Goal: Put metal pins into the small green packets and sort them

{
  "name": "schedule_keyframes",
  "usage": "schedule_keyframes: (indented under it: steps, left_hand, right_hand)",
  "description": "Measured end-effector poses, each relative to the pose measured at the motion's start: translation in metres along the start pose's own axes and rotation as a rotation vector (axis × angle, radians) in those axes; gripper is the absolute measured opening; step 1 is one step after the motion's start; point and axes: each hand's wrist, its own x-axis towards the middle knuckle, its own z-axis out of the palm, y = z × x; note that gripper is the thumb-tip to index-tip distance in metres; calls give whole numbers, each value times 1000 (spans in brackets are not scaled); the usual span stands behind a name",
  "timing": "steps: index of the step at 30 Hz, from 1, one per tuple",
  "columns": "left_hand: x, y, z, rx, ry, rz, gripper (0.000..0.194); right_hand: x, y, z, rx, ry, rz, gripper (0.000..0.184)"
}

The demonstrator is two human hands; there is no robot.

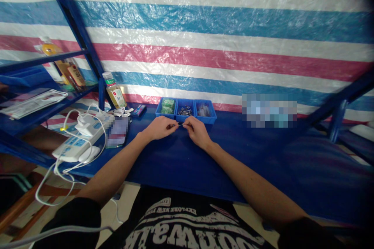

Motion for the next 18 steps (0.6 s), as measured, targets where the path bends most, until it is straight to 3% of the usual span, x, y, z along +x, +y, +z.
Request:
schedule_keyframes:
  steps: [18]
  left_hand:
    - [0,7,4,30,-26,54,27]
  right_hand:
    - [1,-2,0,10,-141,-3,12]
